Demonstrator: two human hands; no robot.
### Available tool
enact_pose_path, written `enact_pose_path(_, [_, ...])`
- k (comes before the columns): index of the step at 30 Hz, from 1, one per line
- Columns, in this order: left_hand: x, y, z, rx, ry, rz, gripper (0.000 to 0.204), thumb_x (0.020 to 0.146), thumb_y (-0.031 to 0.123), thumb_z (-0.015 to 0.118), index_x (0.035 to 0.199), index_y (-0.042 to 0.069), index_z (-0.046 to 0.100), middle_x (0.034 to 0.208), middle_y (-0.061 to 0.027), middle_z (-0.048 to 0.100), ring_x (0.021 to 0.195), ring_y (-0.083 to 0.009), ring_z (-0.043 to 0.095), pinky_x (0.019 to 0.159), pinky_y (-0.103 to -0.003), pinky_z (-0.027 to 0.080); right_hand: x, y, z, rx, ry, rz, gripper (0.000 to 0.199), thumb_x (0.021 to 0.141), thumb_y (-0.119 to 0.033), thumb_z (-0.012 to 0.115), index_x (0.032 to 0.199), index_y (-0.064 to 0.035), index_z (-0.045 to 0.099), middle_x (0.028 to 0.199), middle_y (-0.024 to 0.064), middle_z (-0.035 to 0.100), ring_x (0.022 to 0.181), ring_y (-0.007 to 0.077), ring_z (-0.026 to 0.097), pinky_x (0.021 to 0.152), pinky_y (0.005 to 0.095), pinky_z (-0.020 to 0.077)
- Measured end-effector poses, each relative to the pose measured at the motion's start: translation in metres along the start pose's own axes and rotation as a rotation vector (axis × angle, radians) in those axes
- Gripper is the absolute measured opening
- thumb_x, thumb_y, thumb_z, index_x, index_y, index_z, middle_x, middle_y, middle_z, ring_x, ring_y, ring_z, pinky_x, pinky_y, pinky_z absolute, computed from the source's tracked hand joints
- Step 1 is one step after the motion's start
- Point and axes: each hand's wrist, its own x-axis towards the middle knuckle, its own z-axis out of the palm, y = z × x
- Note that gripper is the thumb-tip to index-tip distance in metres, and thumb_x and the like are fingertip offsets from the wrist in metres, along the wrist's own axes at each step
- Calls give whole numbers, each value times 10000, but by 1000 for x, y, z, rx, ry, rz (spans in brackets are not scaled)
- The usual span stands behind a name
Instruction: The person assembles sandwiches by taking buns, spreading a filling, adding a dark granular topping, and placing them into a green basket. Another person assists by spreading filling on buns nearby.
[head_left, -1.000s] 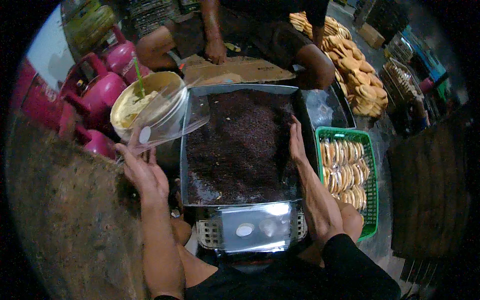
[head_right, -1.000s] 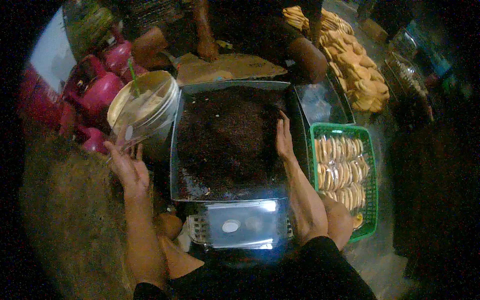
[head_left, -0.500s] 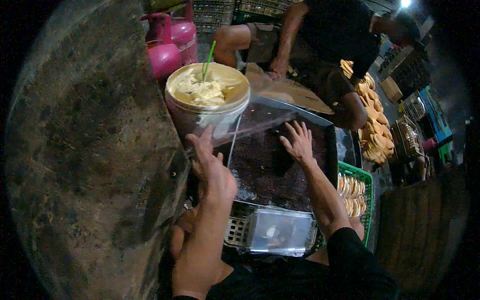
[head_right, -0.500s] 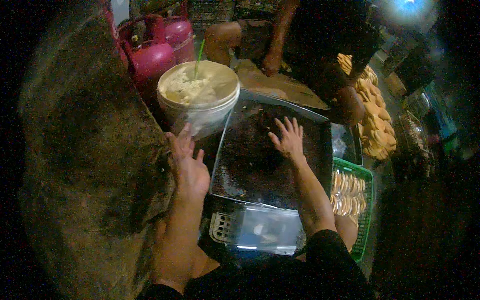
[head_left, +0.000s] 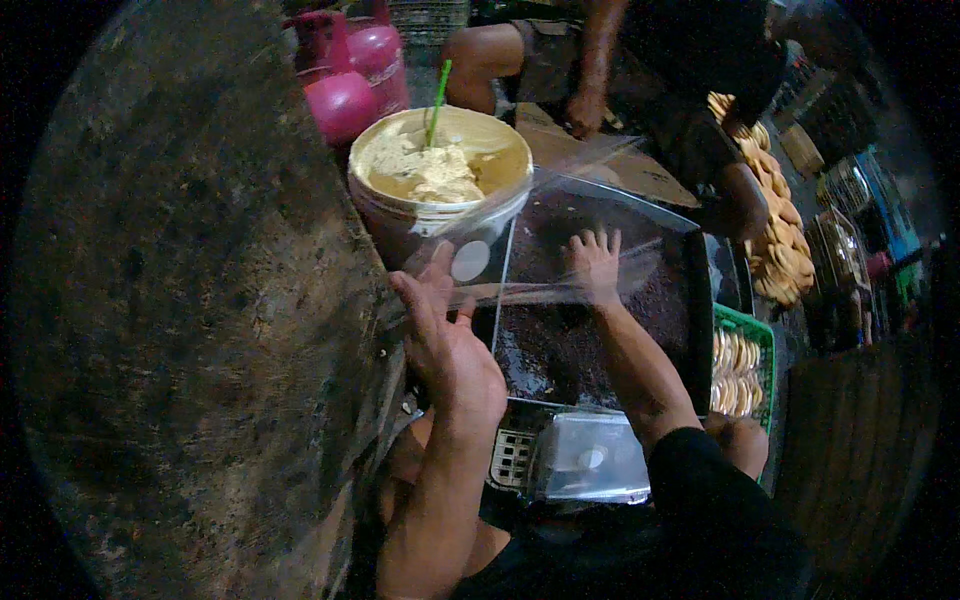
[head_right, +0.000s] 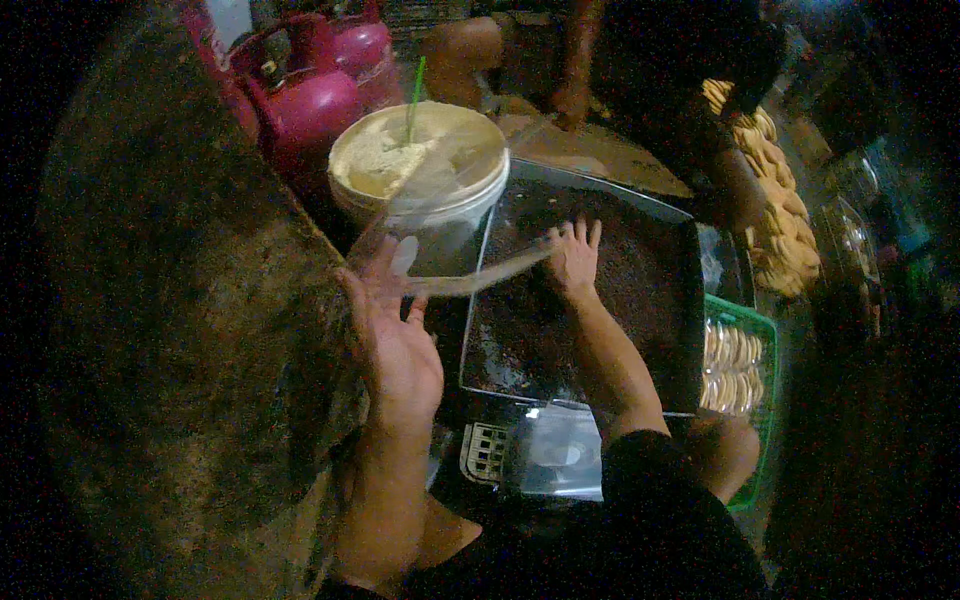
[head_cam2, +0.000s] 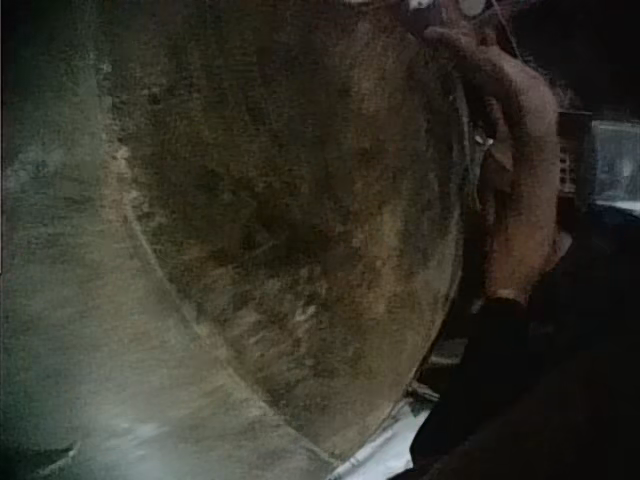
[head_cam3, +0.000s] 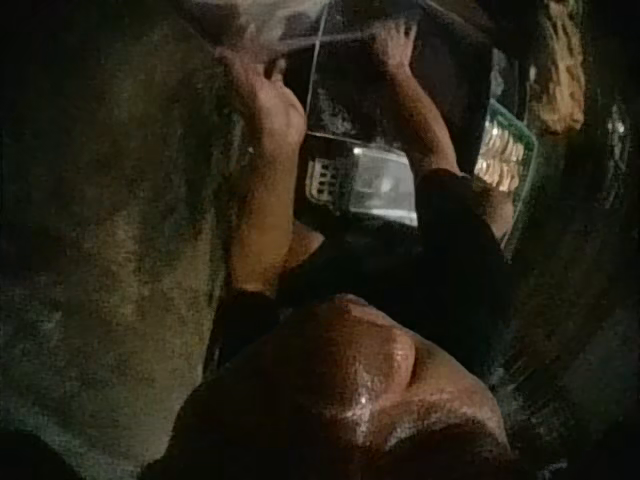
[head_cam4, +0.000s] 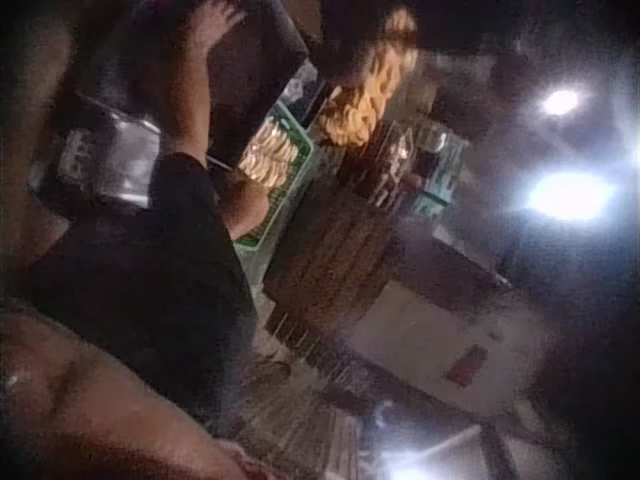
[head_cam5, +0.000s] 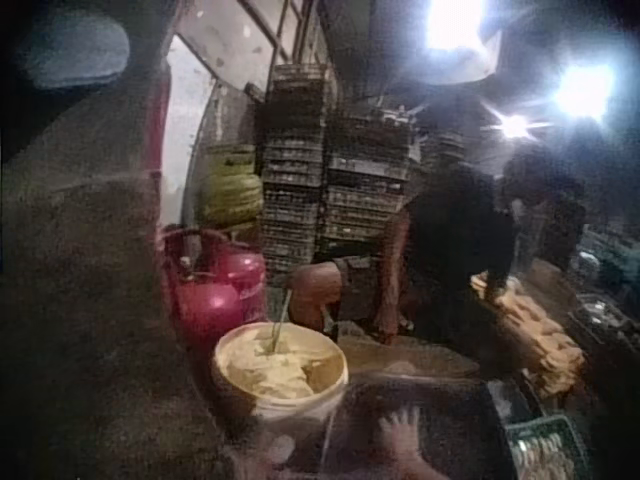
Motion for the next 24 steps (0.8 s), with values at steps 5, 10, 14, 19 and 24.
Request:
enact_pose_path(5, [5,-3,-7,111,53,-10,680,952,674,390,1336,134,546,1419,-22,495,1302,-228,366,1082,-440,229,-51,-64,-12,88,49,-321,503,917,-379,534,1392,-214,520,1527,104,371,1450,384,239,1158,640,135])
enact_pose_path(10, [15,-19,-11,152,31,-34,657,939,677,421,1325,162,554,1379,4,513,1237,-202,393,1042,-413,280,-55,-56,-21,-62,-86,-171,389,906,-319,539,1275,-199,570,1510,120,390,1450,397,236,1165,627,118])
enact_pose_path(14, [21,-19,-16,164,27,-23,698,938,688,420,1309,108,533,1388,-17,538,1281,-165,410,1053,-420,259,-64,15,-51,-74,-81,17,614,958,-606,364,1445,-239,432,1591,116,252,1485,386,118,1153,650,75])
enact_pose_path(19, [9,-36,3,348,18,41,685,960,667,394,1252,80,591,1321,-12,587,1197,-154,460,945,-366,314,-126,115,-93,55,-270,38,739,904,-723,370,1457,-235,412,1536,138,338,1411,389,299,1066,638,310])
enact_pose_path(24, [-8,-71,27,422,7,72,669,1004,605,353,1162,32,659,1183,-45,637,1003,-155,537,814,-288,368,-188,133,-100,318,-784,-84,548,955,-550,472,1203,-97,655,1168,206,654,1106,379,606,960,491,466])
